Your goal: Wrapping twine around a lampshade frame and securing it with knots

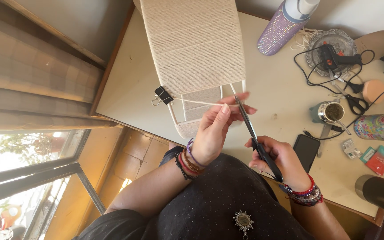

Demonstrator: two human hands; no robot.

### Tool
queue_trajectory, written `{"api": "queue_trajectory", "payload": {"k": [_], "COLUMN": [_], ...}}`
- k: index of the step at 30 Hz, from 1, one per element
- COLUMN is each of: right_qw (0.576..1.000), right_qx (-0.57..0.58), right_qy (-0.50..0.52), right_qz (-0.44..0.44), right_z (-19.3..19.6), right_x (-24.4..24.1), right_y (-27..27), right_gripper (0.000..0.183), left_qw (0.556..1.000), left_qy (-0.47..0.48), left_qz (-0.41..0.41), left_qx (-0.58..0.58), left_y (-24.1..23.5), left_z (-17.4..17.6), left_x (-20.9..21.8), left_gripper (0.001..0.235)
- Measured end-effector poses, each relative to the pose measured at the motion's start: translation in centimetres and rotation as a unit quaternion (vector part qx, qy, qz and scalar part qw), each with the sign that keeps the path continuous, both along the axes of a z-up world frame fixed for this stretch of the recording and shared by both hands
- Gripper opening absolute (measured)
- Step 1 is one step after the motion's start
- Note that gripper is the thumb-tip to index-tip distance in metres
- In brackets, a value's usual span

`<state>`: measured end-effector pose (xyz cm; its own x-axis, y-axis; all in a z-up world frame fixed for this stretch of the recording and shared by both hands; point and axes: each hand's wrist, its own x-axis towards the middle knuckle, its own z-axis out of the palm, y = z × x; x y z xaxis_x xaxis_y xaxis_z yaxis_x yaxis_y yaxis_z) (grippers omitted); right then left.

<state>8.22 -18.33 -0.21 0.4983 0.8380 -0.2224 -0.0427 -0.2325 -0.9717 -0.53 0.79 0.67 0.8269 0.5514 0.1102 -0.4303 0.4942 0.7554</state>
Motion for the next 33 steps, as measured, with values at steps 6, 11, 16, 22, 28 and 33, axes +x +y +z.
{"api": "queue_trajectory", "payload": {"k": [6, 11, 16, 22, 28, 33], "right_qw": [0.999, 0.999, 0.999, 0.997, 0.995, 0.995], "right_qx": [0.026, 0.033, 0.037, 0.063, 0.084, 0.093], "right_qy": [0.029, 0.035, 0.031, 0.030, 0.050, 0.035], "right_qz": [-0.001, -0.006, -0.020, -0.024, -0.025, -0.020], "right_z": [-0.2, -0.4, -1.2, -1.7, -1.5, -1.0], "right_x": [-0.3, -0.8, -1.3, -1.7, -1.9, -2.2], "right_y": [0.2, 0.7, 0.8, 1.6, 2.7, 3.3], "right_gripper": [0.049, 0.050, 0.050, 0.052, 0.054, 0.042], "left_qw": [0.999, 0.998, 0.994, 0.993, 0.993, 0.993], "left_qy": [0.039, 0.054, 0.093, 0.112, 0.111, 0.112], "left_qz": [-0.011, -0.002, 0.016, 0.012, 0.008, 0.011], "left_qx": [0.001, -0.031, -0.060, -0.035, -0.033, -0.029], "left_y": [0.0, -0.1, 0.0, 0.0, 0.1, 0.1], "left_z": [1.8, 1.5, 2.9, 3.3, 3.5, 3.2], "left_x": [-0.4, 0.1, 0.4, 0.2, 0.2, 0.2], "left_gripper": [0.039, 0.041, 0.040, 0.040, 0.041, 0.042]}}
